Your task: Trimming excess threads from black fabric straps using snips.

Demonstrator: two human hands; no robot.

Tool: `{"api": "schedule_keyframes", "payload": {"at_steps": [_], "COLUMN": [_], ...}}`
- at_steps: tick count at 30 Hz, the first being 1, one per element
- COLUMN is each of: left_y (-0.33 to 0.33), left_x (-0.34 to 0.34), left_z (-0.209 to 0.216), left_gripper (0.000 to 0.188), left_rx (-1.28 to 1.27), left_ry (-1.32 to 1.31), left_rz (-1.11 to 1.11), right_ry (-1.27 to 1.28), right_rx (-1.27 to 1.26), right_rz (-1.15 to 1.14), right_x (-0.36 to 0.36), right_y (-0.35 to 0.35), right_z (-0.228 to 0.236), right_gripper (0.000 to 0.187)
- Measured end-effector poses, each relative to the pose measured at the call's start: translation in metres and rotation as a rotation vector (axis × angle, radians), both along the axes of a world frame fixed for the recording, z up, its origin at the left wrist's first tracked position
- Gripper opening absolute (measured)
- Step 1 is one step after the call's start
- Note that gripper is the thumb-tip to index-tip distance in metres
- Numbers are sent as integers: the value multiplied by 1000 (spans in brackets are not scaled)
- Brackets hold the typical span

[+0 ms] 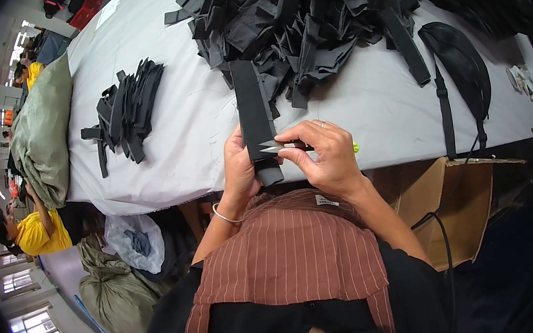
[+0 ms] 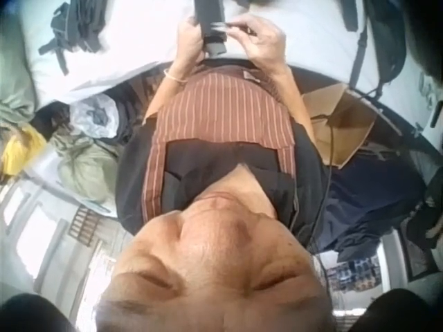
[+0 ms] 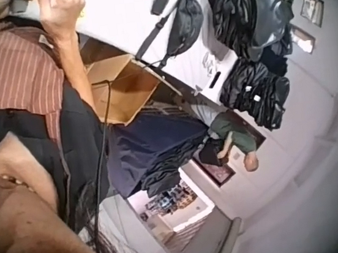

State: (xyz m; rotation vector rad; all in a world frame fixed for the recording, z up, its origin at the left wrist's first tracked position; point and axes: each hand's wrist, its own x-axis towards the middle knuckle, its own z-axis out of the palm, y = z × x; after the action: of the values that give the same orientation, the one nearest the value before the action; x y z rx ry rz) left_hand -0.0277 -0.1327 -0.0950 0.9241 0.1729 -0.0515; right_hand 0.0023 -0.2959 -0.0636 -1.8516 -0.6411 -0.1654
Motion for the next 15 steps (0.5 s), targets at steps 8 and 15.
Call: {"api": "schedule_keyframes", "payload": {"at_steps": [8, 15], "left_y": [-5, 0], "left_x": [-1, -3], "left_z": [-2, -5], "left_gripper": [24, 22], "left_rx": [14, 22], "left_ry": [-18, -10], "left_rz": [68, -33], "right_ry": [-124, -23], "right_rx": [-113, -46], "right_rz": [132, 52], "right_x": [-2, 1], "right_y": [5, 4], "right_z": [0, -3], "right_gripper": [19, 20]}}
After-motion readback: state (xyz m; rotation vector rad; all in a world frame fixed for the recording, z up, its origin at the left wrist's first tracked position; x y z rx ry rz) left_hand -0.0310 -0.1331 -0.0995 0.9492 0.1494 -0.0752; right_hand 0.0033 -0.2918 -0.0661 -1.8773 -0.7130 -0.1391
